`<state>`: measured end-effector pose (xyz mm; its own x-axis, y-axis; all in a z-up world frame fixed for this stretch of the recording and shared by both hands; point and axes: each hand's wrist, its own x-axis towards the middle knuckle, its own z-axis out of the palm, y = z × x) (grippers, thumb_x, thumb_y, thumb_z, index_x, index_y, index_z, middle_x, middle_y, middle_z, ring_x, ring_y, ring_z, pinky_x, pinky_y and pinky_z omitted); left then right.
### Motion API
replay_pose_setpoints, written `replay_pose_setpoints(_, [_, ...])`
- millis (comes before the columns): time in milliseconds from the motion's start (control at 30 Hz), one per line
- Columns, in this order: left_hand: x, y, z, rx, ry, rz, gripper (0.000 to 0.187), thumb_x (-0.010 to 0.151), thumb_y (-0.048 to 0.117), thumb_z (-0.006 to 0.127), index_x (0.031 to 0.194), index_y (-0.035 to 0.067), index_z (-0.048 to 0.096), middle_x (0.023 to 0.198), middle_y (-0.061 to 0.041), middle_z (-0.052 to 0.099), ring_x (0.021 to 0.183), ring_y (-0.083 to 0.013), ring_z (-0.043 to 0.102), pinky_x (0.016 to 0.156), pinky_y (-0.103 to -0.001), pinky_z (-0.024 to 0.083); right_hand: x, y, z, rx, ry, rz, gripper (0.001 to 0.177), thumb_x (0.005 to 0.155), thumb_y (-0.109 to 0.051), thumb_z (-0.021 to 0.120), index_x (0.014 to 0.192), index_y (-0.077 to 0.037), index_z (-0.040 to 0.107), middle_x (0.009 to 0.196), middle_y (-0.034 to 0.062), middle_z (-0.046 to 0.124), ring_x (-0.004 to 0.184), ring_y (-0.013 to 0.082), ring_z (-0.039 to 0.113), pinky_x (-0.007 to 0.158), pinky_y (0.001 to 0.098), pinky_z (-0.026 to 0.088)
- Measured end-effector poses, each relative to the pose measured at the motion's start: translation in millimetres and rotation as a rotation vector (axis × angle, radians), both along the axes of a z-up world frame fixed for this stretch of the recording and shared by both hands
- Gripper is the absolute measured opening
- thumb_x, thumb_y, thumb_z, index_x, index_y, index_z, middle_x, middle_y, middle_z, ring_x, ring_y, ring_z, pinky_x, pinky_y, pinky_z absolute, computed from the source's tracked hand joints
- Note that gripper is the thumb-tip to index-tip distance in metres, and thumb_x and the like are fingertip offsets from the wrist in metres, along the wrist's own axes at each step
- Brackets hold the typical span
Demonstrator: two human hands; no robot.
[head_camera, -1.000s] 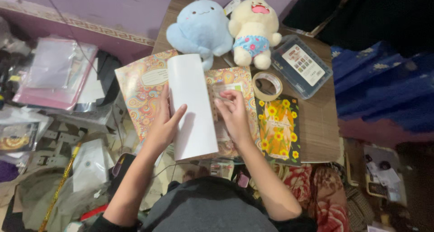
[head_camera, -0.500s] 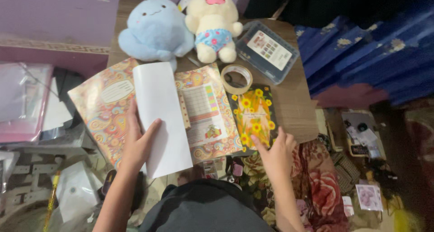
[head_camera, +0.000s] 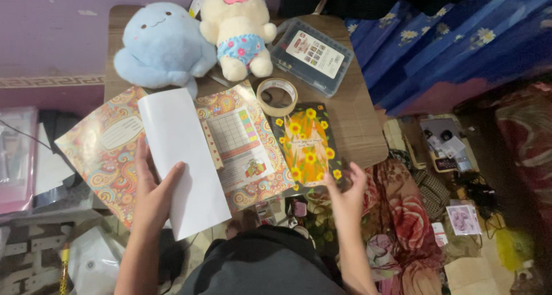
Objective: The person opens a patterned notebook and smooths the pages. They then fold a white sheet of paper and place it inside the notebook. Using scissors, they cut a piece of clear tape and apply it to the spine of the notebook to secure the pages.
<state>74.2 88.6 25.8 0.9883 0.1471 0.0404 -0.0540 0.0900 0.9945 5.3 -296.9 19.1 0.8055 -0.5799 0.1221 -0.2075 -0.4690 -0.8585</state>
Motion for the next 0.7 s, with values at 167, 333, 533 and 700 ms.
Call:
replay_pose_setpoints(167, [-0.5,0.0,-2.9,-0.036,-0.002,0.009,0.094,0.091,0.004,0.068,0.165,0.000,0.009,0.161,-0.018,0.037,0.146,-0.0265,0.041,0.118,-0.038,0.037,-3.4,-62.1,36.8,0.612,0.255,0.010,0.054,0.088,-0.018,0.076,0.141,-0.008,0.068,0.122,0.0187,0.068,0.090,0.0202,0.061,0.065,0.0278,0.048])
replay_pose_setpoints(333, [-1.4,-1.4,0.2,-0.031,-0.016,0.002,0.093,0.091,0.004,0.068,0.165,0.001,0.011,0.159,-0.018,0.039,0.144,-0.0261,0.043,0.116,-0.037,0.039,-11.1,-109.1,88.7,0.597,0.001,-0.107,0.032,0.094,-0.010,0.069,0.126,-0.009,0.074,0.110,0.0059,0.075,0.075,0.0101,0.058,0.049,0.0201,0.038])
replay_pose_setpoints(533, [-1.0,-2.3,5.9,0.026,-0.008,-0.009,0.092,0.091,0.004,0.068,0.166,0.001,0.014,0.160,-0.018,0.039,0.145,-0.0266,0.043,0.116,-0.037,0.039,43.1,-126.0,93.0,0.624,-0.282,-0.192,0.027,0.097,-0.008,0.065,0.123,-0.003,0.073,0.114,0.0061,0.077,0.093,0.0105,0.070,0.060,0.0182,0.048])
replay_pose_setpoints(700, [0.2,-6.2,3.8,-0.003,0.015,-0.029,0.096,0.090,0.006,0.069,0.164,0.001,0.008,0.162,-0.018,0.037,0.145,-0.0268,0.042,0.115,-0.036,0.039,177.1,-141.8,22.0,1.000,-0.523,0.065,0.040,0.094,0.000,0.069,0.133,0.007,0.067,0.110,0.0160,0.077,0.080,0.0163,0.066,0.069,0.0273,0.053])
